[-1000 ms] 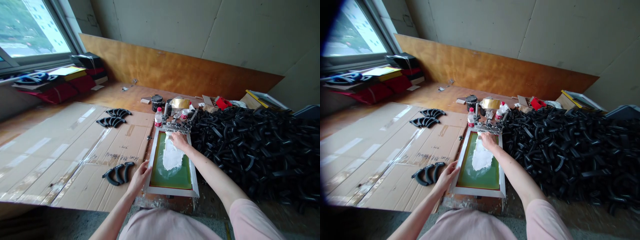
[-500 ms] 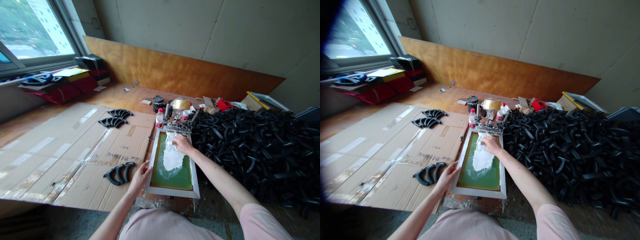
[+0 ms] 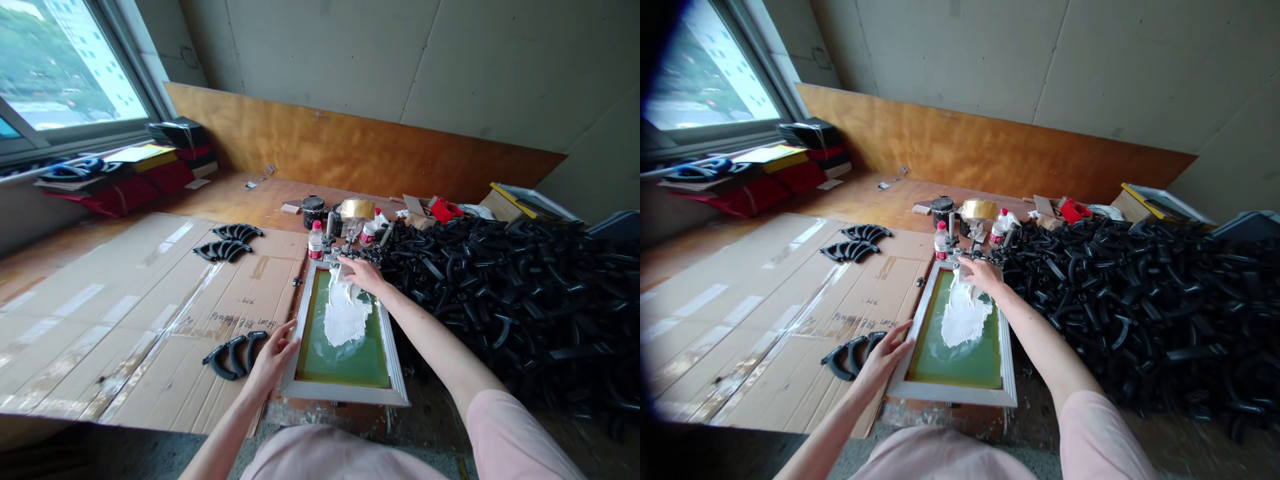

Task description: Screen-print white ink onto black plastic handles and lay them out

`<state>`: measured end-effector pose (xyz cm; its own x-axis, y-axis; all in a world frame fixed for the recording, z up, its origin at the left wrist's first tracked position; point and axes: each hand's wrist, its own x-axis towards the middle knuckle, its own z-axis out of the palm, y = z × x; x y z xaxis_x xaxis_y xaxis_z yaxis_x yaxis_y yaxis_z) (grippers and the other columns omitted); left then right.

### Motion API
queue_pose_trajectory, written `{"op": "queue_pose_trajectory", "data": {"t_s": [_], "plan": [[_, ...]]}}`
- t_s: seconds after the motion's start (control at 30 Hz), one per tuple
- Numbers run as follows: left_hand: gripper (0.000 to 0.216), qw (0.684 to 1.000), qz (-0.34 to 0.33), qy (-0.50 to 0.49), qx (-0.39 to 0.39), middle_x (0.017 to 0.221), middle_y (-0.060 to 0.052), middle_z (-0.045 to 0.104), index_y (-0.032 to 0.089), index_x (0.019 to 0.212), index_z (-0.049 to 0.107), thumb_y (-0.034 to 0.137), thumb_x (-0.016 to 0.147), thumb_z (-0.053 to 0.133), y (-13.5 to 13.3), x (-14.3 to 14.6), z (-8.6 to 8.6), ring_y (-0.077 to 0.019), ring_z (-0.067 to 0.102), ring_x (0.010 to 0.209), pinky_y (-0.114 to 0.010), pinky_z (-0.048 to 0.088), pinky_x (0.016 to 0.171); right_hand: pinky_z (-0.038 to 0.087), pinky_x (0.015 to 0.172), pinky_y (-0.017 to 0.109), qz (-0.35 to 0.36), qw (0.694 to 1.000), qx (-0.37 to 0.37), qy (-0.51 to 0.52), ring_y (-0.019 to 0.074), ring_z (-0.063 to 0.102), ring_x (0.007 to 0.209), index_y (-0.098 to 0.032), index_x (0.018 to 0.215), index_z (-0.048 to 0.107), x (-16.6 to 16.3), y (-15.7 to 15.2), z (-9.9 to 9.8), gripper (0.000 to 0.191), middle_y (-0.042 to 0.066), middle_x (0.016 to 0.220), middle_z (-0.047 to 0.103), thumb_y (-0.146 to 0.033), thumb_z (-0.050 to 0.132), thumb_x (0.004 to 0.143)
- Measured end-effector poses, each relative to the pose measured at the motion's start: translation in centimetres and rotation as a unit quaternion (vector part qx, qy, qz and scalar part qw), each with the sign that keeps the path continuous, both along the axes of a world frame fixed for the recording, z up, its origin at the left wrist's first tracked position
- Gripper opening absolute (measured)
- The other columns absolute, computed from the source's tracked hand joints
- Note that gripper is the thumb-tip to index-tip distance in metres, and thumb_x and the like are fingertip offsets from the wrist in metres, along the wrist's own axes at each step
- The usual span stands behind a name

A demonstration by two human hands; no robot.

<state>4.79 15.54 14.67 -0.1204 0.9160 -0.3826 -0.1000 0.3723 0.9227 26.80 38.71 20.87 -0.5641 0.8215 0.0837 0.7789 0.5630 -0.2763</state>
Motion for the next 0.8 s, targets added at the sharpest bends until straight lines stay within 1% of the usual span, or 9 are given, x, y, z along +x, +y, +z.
{"op": "queue_pose_trajectory", "data": {"t_s": [0.07,0.17,0.23,0.3,0.43,0.5,0.57,0.7,0.8], "plan": [[0.072,0.999,0.012,-0.032,-0.003,0.081,-0.002,0.07,0.018,0.13,0.053,0.058,0.071,0.066,0.2,0.0,2.4,-0.0182,0.064,0.07,-0.025,0.048,0.06,0.045,0.072,0.027,-0.051,0.998,0.02,0.017,0.0196,0.061,0.088,-0.036,0.141,0.042,1.2,1.6,1.2,0.068,0.004,0.108,0.063,-0.034,0.07,0.079],[0.064,0.997,0.043,-0.05,0.042,0.086,-0.004,0.07,0.017,0.117,0.064,0.065,0.076,0.055,1.8,-0.1,6.3,-0.0182,0.063,0.072,-0.025,0.048,0.06,0.046,0.074,0.03,-0.148,0.98,0.089,0.102,0.0207,0.06,0.089,-0.025,0.134,0.052,5.6,2.7,1.8,0.045,0.009,0.107,0.064,-0.032,0.054,0.089],[0.063,0.99,0.062,-0.055,0.115,0.092,-0.005,0.07,0.017,0.115,0.063,0.067,0.08,0.048,4.0,0.1,8.8,-0.0189,0.064,0.077,-0.027,0.051,0.063,0.045,0.075,0.031,-0.239,0.956,0.097,0.139,0.021,0.061,0.085,-0.018,0.119,0.061,8.5,2.2,0.7,0.033,0.01,0.098,0.067,-0.026,0.044,0.092],[0.061,0.977,0.059,-0.069,0.19,0.097,-0.006,0.069,0.018,0.117,0.061,0.065,0.082,0.046,6.7,0.2,11.1,-0.0191,0.065,0.083,-0.029,0.053,0.07,0.045,0.073,0.031,-0.287,0.948,0.044,0.133,0.0209,0.061,0.08,-0.017,0.107,0.065,10.0,0.6,-1.6,0.028,0.008,0.089,0.068,-0.024,0.043,0.091],[0.057,0.967,0.055,-0.08,0.234,0.083,-0.006,0.066,0.015,0.101,0.061,0.066,0.083,0.042,10.9,0.8,14.0,-0.0171,0.065,0.079,-0.031,0.054,0.072,0.044,0.078,0.03,-0.129,0.987,-0.069,0.071,0.0208,0.06,0.09,-0.021,0.117,0.061,7.9,-3.9,-6.7,0.033,0.006,0.092,0.068,-0.033,0.057,0.086],[0.054,0.962,0.099,-0.084,0.238,0.082,-0.004,0.064,0.017,0.104,0.058,0.065,0.084,0.042,11.0,1.3,13.7,-0.0149,0.064,0.076,-0.029,0.054,0.071,0.042,0.084,0.032,-0.059,0.996,-0.062,0.025,0.0222,0.056,0.102,-0.025,0.123,0.057,5.9,-5.5,-7.7,0.043,0.006,0.102,0.064,-0.036,0.064,0.083],[0.051,0.965,0.122,-0.097,0.211,0.087,-0.003,0.065,0.02,0.113,0.053,0.062,0.084,0.047,9.7,2.2,11.8,-0.014,0.064,0.075,-0.028,0.054,0.067,0.04,0.087,0.034,-0.051,0.997,-0.047,-0.015,0.0226,0.053,0.106,-0.027,0.116,0.062,4.3,-6.6,-7.4,0.034,0.006,0.103,0.061,-0.035,0.066,0.083],[0.056,0.987,-0.034,-0.149,-0.043,0.096,-0.011,0.07,0.016,0.11,0.059,0.062,0.079,0.056,4.5,5.1,5.6,-0.0205,0.068,0.079,-0.029,0.054,0.059,0.04,0.084,0.034,-0.038,0.999,0.028,0.003,0.0216,0.052,0.097,-0.022,0.098,0.067,1.2,-10.9,-5.3,0.018,0.006,0.094,0.058,-0.036,0.06,0.088],[0.047,0.973,-0.009,-0.201,-0.109,0.089,-0.009,0.071,0.016,0.1,0.061,0.059,0.08,0.057,1.1,6.2,1.8,-0.022,0.069,0.083,-0.029,0.055,0.06,0.04,0.084,0.035,0.108,0.99,0.083,0.029,0.0215,0.051,0.093,-0.022,0.101,0.065,-1.4,-15.5,-4.8,0.02,0.006,0.092,0.059,-0.035,0.052,0.092]]}}
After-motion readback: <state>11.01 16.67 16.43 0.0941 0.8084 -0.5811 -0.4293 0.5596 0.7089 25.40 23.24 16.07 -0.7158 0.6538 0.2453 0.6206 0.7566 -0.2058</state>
